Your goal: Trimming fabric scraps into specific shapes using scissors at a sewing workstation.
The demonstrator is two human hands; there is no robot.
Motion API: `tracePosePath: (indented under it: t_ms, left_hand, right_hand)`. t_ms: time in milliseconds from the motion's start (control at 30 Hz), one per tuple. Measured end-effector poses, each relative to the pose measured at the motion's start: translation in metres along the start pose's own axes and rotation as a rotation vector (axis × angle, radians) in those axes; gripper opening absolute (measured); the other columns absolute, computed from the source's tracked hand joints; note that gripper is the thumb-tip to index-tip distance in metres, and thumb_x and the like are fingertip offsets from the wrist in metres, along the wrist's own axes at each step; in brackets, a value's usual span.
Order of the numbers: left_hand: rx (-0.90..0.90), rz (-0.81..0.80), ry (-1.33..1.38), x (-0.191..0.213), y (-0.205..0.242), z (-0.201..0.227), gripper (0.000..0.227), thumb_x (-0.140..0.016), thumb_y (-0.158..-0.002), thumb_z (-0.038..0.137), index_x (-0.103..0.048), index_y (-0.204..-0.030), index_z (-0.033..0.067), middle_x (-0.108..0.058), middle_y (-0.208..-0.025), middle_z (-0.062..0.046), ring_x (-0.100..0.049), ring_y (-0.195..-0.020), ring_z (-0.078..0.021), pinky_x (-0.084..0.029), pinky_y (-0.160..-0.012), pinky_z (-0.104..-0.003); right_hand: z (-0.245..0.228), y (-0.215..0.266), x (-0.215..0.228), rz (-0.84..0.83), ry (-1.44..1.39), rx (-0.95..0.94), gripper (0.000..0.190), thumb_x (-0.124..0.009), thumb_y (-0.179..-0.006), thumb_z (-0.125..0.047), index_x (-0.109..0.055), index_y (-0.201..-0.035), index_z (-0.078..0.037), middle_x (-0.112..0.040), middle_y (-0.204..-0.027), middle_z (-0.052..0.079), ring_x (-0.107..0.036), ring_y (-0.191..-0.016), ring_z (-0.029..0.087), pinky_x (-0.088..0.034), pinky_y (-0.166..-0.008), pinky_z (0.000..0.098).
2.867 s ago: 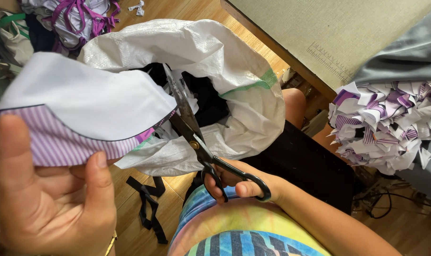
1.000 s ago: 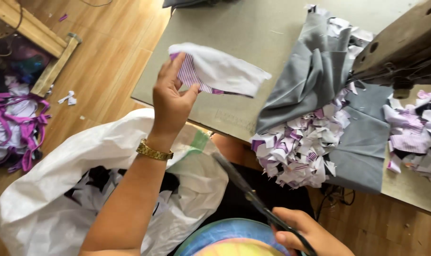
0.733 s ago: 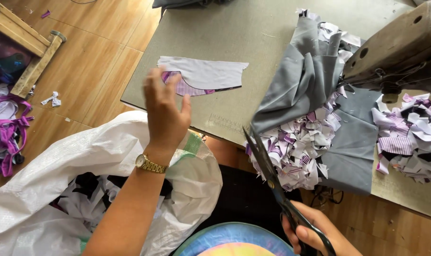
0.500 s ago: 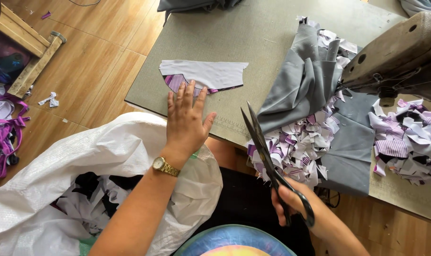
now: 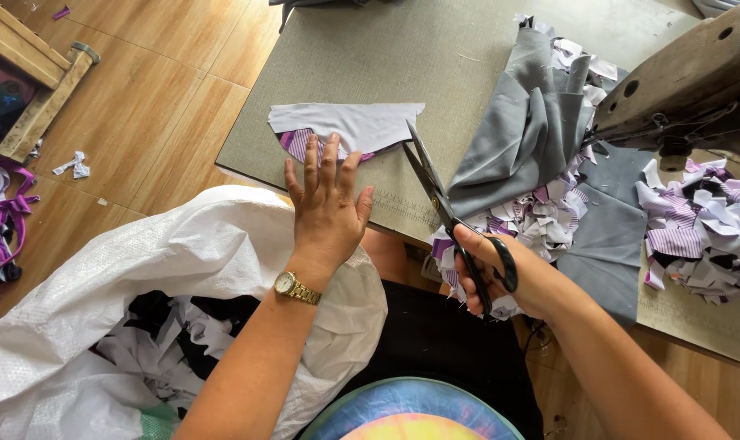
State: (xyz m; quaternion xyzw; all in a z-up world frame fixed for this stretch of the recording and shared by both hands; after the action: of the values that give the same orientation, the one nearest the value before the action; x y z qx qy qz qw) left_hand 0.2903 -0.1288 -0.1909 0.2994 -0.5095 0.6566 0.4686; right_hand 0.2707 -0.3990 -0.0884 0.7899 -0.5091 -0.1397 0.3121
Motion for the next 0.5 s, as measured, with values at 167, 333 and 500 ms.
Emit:
tracePosePath:
  t_ms: [167,333,500]
  left_hand:
    - [0.013,0.018,0.035,0.008,0.000,0.004,0.058,-0.053,-0.111,0.045,-0.043,-0.160,0.0154,-0.028,-0.175,-0.022,-0.011,-0.167,-0.0457,-0.010,-0.126,-0.075]
    - [-0.027,-0.039,-0.008,0.006,-0.001,0.004,0.059,-0.045,-0.113,0.044,-0.040,-0.170,0.0273,-0.029,-0.177,-0.016,-0.008,-0.168,-0.0419,-0.008,-0.123,-0.078]
    - [-0.028,-0.022,-0.045,0.002,-0.002,-0.001,0.057,-0.045,-0.112,0.046,-0.047,-0.167,0.0316,-0.033,-0.175,-0.015,-0.016,-0.167,-0.0422,-0.011,-0.123,-0.077]
  right_hand:
    - [-0.002,-0.001,-0.005,0.031,-0.012,-0.007,0.063,-0.069,-0.102,-0.055,-0.065,-0.093,0.007,-0.058,-0.063,0.017,-0.070,-0.049,0.033,-0.062,-0.045,0.0455]
    - [0.004,-0.015,-0.021,0.040,-0.057,0.000,0.057,-0.074,-0.101,-0.049,-0.064,-0.091,0.006,-0.057,-0.061,0.017,-0.069,-0.048,0.031,-0.062,-0.045,0.0432]
    - [-0.006,-0.026,-0.038,0.085,-0.015,0.040,0.056,-0.082,-0.097,-0.049,-0.065,-0.086,0.004,-0.060,-0.058,0.018,-0.070,-0.044,0.030,-0.061,-0.042,0.0399]
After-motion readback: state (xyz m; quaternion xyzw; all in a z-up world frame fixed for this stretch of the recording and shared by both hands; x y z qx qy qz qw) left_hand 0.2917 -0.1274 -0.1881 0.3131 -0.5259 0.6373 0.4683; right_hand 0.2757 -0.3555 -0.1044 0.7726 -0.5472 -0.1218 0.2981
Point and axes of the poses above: each hand's wrist, its own y-axis away from the middle knuckle, its own x-axis out of the back of the hand, z = x × y, the point moved 1 cm from there along -y, towards the middle knuckle
